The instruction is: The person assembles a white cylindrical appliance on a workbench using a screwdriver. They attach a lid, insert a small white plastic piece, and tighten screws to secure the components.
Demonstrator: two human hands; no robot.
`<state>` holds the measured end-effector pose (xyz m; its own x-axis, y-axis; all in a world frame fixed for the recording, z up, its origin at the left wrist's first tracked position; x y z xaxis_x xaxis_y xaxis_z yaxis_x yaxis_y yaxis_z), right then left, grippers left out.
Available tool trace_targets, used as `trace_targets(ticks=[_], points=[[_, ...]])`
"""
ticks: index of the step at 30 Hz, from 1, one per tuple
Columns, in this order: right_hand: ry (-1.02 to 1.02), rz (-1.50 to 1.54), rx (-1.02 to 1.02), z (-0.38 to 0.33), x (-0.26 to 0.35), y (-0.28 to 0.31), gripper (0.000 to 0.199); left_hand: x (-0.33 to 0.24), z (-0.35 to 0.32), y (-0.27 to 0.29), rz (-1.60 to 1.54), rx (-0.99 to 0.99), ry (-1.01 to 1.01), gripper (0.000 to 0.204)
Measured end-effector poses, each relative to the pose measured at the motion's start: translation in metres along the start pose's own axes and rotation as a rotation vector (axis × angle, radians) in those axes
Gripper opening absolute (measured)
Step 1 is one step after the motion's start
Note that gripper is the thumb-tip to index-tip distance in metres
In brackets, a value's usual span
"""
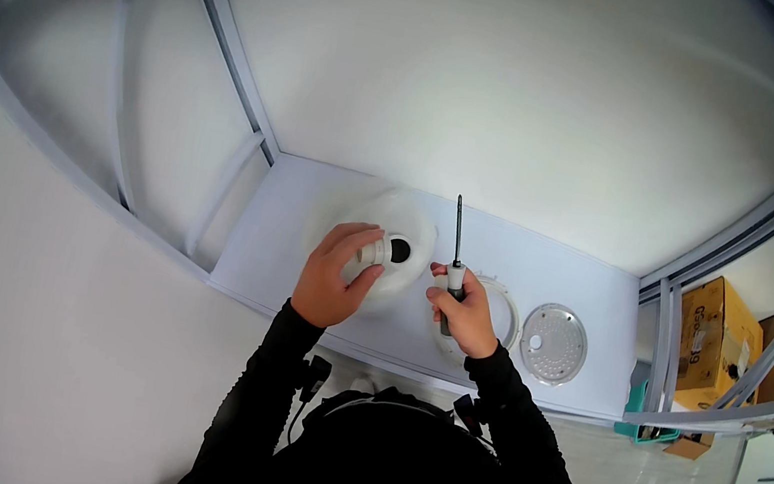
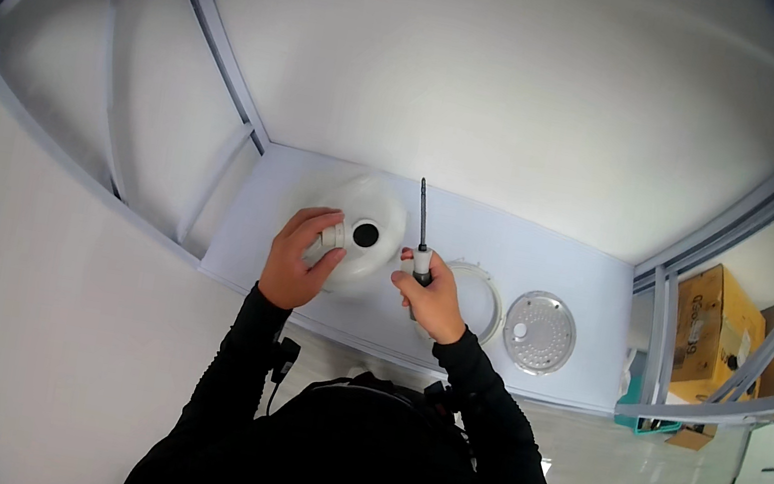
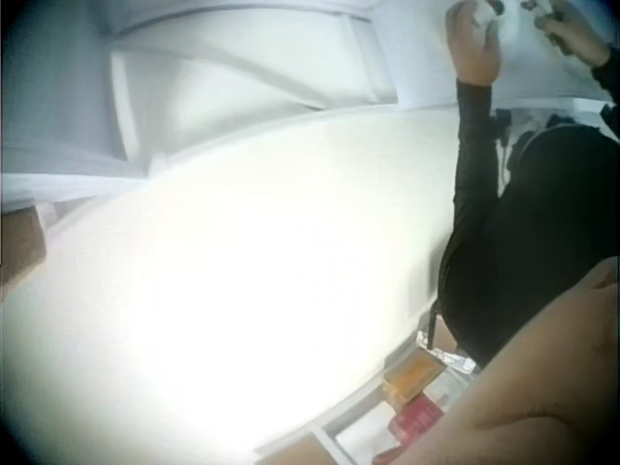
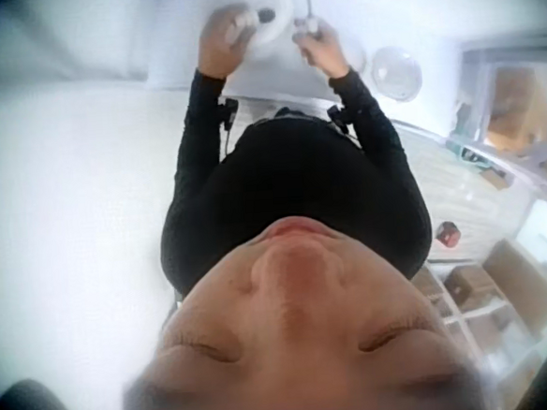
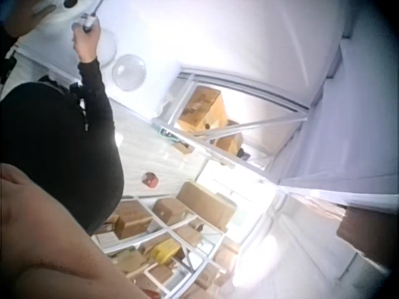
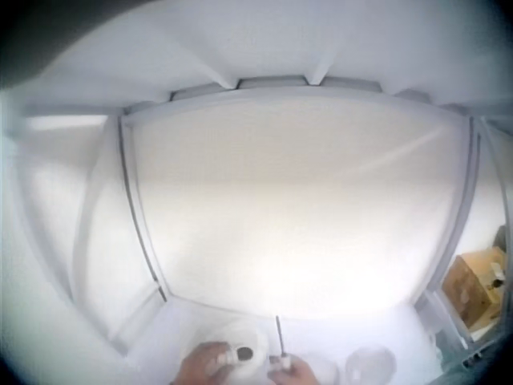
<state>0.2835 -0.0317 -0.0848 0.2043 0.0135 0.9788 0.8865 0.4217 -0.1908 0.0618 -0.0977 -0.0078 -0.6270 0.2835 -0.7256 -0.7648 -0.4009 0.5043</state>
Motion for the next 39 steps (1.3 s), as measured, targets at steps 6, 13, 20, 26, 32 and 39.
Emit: trace_targets(ticks=[6,13,20,26,32,39], points=[[0.014,-0.076,-0.116,0.001,-0.008,-0.021,0.033,0.023,0.001,0.009,-0.028,0.097,-0.023,0.046],[0.028,-0.065,-0.163,0.004,-0.004,-0.024,0.031,0.020,0.001,0.001,-0.119,0.121,-0.007,0.043],[0.032,-0.071,-0.129,0.006,-0.004,-0.019,0.031,0.018,0.003,0.001,0.158,-0.042,-0.181,0.040],[0.075,-0.081,-0.079,0.009,0.000,-0.015,0.032,0.013,0.004,-0.011,0.357,-0.131,-0.101,0.035],[0.043,-0.086,0.039,0.016,0.011,-0.002,0.031,0.006,0.004,-0.031,0.536,-0.213,0.021,0.034],[0.002,-0.046,0.162,0.026,0.013,0.014,0.030,-0.002,0.003,-0.048,0.643,-0.250,0.143,0.037]])
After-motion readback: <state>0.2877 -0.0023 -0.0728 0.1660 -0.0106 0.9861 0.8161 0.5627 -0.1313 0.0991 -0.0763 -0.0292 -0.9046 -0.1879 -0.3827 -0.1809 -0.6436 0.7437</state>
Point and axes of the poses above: each hand's wrist, its own z-axis towards the middle knuckle, its own y-axis out of the back of the hand, x = y × z, the point moved 2 cm from there along z, towards the middle knuckle, and after that the axes turned 11 degrees about y, right-handed, at the moved point
